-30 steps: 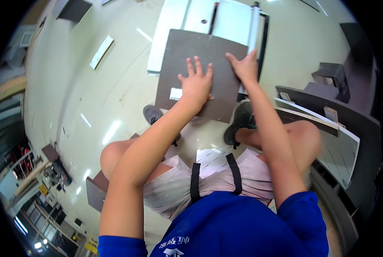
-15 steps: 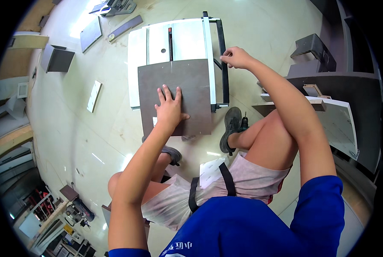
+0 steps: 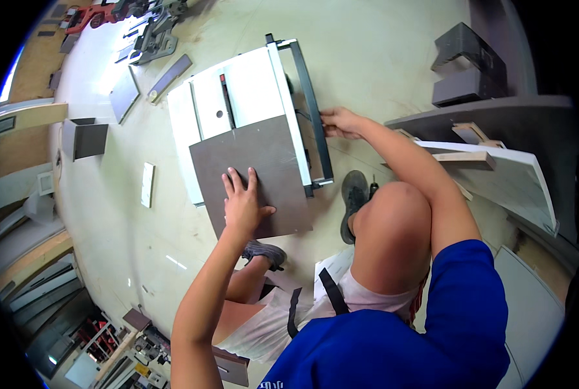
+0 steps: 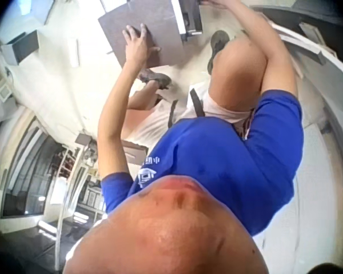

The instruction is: The person handles brown wooden panels, aligns them, and uses a table saw to cut a panel. The person moves between standing and sitting positions while assembling parts on the floor.

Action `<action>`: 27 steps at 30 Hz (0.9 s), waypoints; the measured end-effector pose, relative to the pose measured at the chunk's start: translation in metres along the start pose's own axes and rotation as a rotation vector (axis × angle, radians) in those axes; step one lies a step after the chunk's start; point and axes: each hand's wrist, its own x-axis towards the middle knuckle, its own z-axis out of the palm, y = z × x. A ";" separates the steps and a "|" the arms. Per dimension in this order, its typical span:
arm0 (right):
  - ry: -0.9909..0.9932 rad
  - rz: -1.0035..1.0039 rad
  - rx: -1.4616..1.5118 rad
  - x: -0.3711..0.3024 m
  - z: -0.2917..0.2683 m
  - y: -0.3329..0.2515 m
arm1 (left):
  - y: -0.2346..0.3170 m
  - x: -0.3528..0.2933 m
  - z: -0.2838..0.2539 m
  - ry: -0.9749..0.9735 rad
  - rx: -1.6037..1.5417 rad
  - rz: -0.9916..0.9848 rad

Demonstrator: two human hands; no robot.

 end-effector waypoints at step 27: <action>-0.521 0.129 0.596 0.063 0.013 0.111 | 0.006 0.012 -0.009 -0.056 0.033 -0.019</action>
